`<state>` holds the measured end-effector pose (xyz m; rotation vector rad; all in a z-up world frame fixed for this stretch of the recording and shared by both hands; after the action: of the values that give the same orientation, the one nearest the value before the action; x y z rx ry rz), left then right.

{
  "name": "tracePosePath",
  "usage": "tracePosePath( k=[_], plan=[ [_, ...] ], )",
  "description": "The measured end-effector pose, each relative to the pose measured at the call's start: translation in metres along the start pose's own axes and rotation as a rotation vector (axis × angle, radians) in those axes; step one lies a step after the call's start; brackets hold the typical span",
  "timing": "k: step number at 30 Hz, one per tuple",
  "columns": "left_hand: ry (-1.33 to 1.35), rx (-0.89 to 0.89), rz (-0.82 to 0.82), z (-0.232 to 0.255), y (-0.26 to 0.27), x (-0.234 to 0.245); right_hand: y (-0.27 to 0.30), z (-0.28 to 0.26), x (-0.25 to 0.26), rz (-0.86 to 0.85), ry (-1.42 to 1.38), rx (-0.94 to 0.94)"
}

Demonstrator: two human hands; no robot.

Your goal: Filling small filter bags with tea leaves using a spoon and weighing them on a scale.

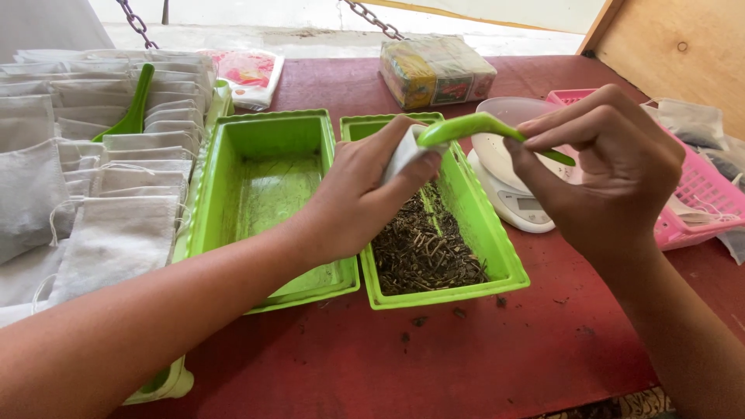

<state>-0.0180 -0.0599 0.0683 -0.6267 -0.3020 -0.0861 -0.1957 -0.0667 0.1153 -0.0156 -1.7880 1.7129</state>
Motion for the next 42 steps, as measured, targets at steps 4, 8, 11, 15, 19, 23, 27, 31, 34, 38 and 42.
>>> tracePosePath(
  k=[4, 8, 11, 15, 19, 23, 27, 31, 34, 38, 42],
  plan=[
    [-0.016, -0.092, 0.073, 0.013, 0.001, 0.009, 0.003, 0.013, -0.006, 0.014, -0.063, -0.066],
    [-0.111, -0.143, 0.185, 0.016, 0.000, 0.017, 0.011, 0.036, -0.016, -0.010, -0.138, -0.275],
    [-0.110, -0.186, 0.237, 0.023, 0.002, 0.023, 0.008, 0.034, -0.022, -0.073, -0.145, -0.299],
    [-0.179, -0.282, 0.253, 0.017, 0.000, 0.023, 0.004, 0.022, -0.038, -0.297, -0.087, -0.206],
    [-0.194, -0.317, 0.211, 0.034, 0.004, 0.020, 0.003, 0.012, -0.049, -0.391, -0.127, -0.167],
    [-0.192, -0.371, 0.198, 0.047, 0.005, 0.019, 0.002, 0.000, -0.052, -0.454, -0.103, -0.061],
    [-0.185, -0.352, 0.190, 0.047, 0.004, 0.018, -0.002, -0.010, -0.039, -0.391, -0.065, 0.001],
    [-0.165, -0.319, 0.158, 0.041, 0.003, 0.017, -0.006, -0.017, -0.034, -0.366, -0.084, 0.049],
    [-0.138, -0.335, 0.136, 0.044, 0.003, 0.013, -0.001, -0.012, -0.040, -0.430, -0.169, 0.004],
    [-0.157, -0.366, 0.107, 0.051, 0.005, 0.008, 0.004, -0.005, -0.048, -0.472, -0.243, -0.094],
    [-0.152, -0.371, 0.080, 0.053, 0.007, 0.005, 0.010, 0.003, -0.055, -0.460, -0.372, -0.170]
  ],
)
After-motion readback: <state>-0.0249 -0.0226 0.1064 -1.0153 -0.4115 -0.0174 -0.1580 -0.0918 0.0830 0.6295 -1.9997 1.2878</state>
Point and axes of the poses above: each hand's wrist, its own y-axis away from the middle knuckle, its own x-axis out of the back of the hand, z = x × y, the point moved 9 cm from there along -y, towards the middle knuckle, and after that the axes turned 14 degrees about y, right-handed, at the moved point
